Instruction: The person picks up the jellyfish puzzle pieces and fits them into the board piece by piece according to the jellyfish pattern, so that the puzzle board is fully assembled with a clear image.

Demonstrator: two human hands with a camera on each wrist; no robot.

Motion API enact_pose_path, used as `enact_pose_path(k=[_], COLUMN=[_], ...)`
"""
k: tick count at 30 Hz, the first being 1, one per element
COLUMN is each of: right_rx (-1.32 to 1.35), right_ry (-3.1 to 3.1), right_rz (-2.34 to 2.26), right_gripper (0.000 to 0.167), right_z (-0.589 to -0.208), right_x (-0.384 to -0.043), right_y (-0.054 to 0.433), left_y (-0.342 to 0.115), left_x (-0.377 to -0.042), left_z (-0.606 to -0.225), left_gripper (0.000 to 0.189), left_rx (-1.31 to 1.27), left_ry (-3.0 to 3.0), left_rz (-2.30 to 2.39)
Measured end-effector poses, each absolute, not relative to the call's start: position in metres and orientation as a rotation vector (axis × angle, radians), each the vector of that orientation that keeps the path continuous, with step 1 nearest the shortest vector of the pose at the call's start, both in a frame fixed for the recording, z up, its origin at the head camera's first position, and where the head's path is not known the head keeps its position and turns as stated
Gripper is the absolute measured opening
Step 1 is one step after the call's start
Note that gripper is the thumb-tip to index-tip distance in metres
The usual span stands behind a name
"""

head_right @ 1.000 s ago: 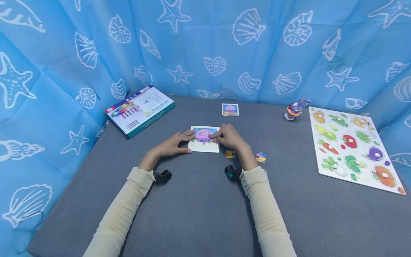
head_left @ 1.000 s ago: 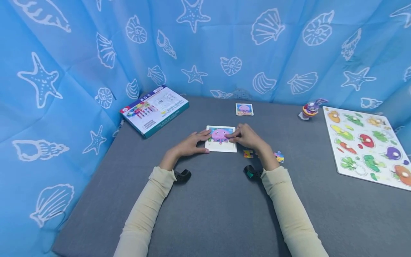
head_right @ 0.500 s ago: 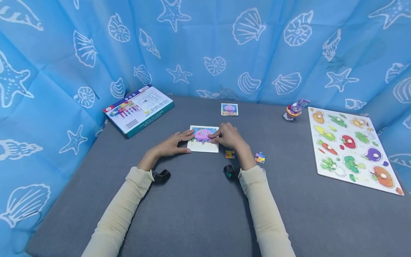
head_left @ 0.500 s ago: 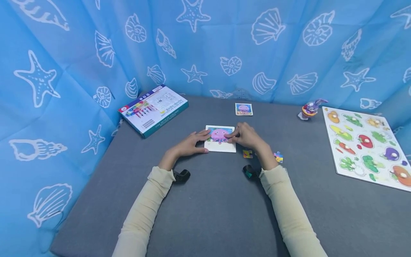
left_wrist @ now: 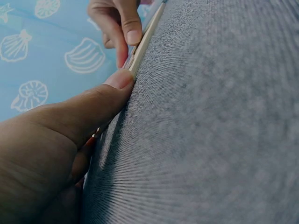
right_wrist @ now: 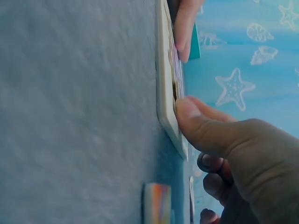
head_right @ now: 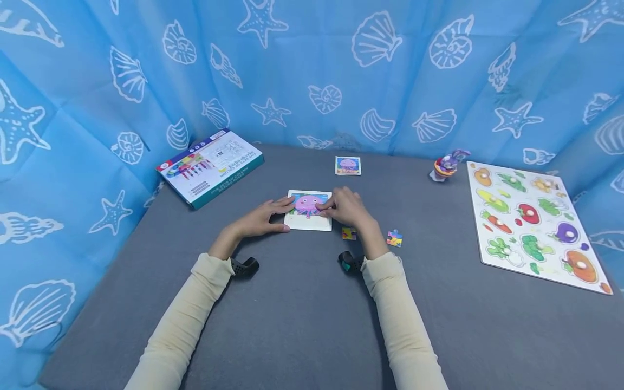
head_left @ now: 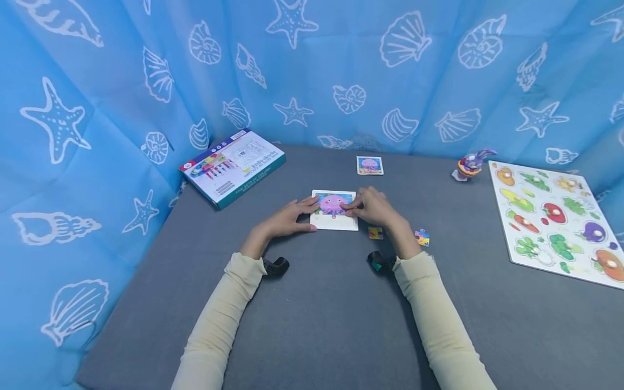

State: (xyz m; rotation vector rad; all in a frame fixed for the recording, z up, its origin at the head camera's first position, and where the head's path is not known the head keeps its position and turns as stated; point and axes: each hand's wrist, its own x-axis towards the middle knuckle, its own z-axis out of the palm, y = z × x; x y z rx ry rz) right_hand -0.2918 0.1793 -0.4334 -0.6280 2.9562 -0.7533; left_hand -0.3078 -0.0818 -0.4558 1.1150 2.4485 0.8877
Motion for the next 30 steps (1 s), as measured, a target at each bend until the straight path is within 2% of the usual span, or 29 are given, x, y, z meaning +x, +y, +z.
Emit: enact_pose_path(k=[9,14,20,30], right_rx=[-0.6,-0.496,-0.493,-0.46], right_ry=[2.985,2.944,2.904,2.869], right_rz=[-0.708,-0.77,-0.897,-0.972], right_gripper=[0.022,0.024,0.027,0.036], right_z=[-0.433,-0.434,-0.437,-0.426], right_x=[-0.287,-0.286,-0.282,-0.254], right_y=[0.182,0.18,0.187,0.219], left_y=[-0.08,-0.08,-0.078,-0.081], left_x=[-0.308,-0.307,-0.306,-0.307], left_z=[-0.456,-0.455,-0.456,-0.458], left_gripper=[0.068,0.067,0.068,0.069], left_rx=[1.122,1.12,1.141,1.149], left_ry=[2.437,2.454,2.442,2.478], left_rz=[0.89,0.875,0.881,0.909])
